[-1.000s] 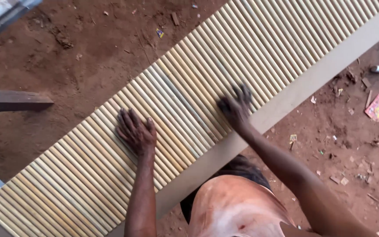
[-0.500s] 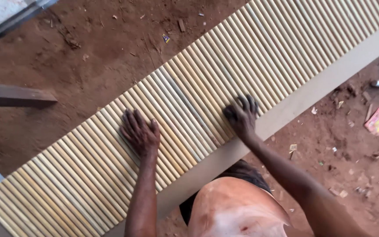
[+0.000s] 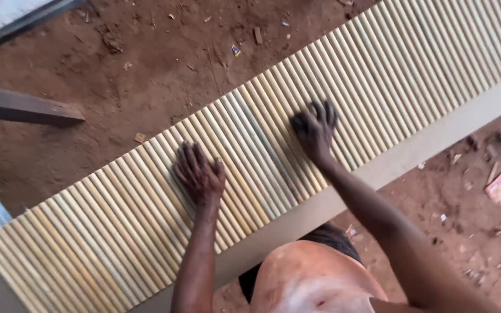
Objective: The person sands the surface of a grooved wooden panel by hand using a piece of sandpaper, moving their hand back and forth along the grooves.
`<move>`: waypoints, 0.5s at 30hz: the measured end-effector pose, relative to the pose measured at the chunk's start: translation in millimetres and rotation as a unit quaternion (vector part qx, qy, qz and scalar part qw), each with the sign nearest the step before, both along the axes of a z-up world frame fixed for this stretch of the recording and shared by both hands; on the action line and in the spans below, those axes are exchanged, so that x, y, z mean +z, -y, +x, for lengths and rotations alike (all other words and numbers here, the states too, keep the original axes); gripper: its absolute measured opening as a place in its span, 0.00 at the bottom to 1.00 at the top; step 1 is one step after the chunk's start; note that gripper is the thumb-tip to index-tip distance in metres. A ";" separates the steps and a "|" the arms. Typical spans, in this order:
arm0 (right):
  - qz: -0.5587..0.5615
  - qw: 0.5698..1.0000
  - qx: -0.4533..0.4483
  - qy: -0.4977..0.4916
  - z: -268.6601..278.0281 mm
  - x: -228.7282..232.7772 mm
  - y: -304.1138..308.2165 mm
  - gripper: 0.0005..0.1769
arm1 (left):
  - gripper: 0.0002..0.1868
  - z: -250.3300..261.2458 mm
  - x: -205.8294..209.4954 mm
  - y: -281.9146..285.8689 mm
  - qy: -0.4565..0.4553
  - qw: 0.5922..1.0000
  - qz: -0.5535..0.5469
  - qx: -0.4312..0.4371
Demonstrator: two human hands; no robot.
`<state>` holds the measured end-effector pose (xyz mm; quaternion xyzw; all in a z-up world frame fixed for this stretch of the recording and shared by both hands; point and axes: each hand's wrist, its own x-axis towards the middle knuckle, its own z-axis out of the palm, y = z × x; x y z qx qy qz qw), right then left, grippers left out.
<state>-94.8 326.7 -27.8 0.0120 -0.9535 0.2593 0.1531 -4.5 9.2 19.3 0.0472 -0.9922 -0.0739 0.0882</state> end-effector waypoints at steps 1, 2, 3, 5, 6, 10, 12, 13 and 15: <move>0.010 1.000 -0.001 0.000 1.8 2.2 -2.9 0.12 | 0.37 -2.1 -1.6 -3.2 0.009 1.000 0.001 0.005; 0.014 1.000 -0.007 0.004 7.6 2.6 1.1 0.12 | 0.37 -0.6 -0.5 -0.3 0.023 1.000 -0.005 0.006; 0.017 1.000 -0.003 -0.024 -10.3 -0.4 10.7 0.11 | 0.38 1.9 0.9 0.9 0.037 0.999 -0.011 0.006; -0.004 0.998 0.006 -0.062 -94.0 -2.5 39.5 0.10 | 0.39 -4.7 2.4 -0.9 0.027 1.000 -0.013 0.005; -0.026 0.998 0.007 -0.052 -113.6 -2.6 51.0 0.10 | 0.39 0.9 3.9 0.3 0.030 0.999 -0.014 0.003; -0.018 0.998 0.021 -0.064 -113.2 -8.5 48.7 0.09 | 0.39 -0.4 0.2 0.9 0.055 0.998 -0.018 0.014; -0.003 0.998 0.035 -0.055 -51.8 -4.5 16.2 0.10 | 0.39 -0.9 1.9 0.8 0.059 0.998 -0.015 0.016; 0.011 0.999 0.032 -0.027 -20.1 -0.8 6.4 0.10 | 0.39 0.7 3.3 3.2 0.054 0.998 -0.019 0.010; 0.023 1.000 0.015 -0.008 3.4 6.4 -2.8 0.10 | 0.39 -0.3 2.4 0.2 0.037 0.999 -0.022 0.009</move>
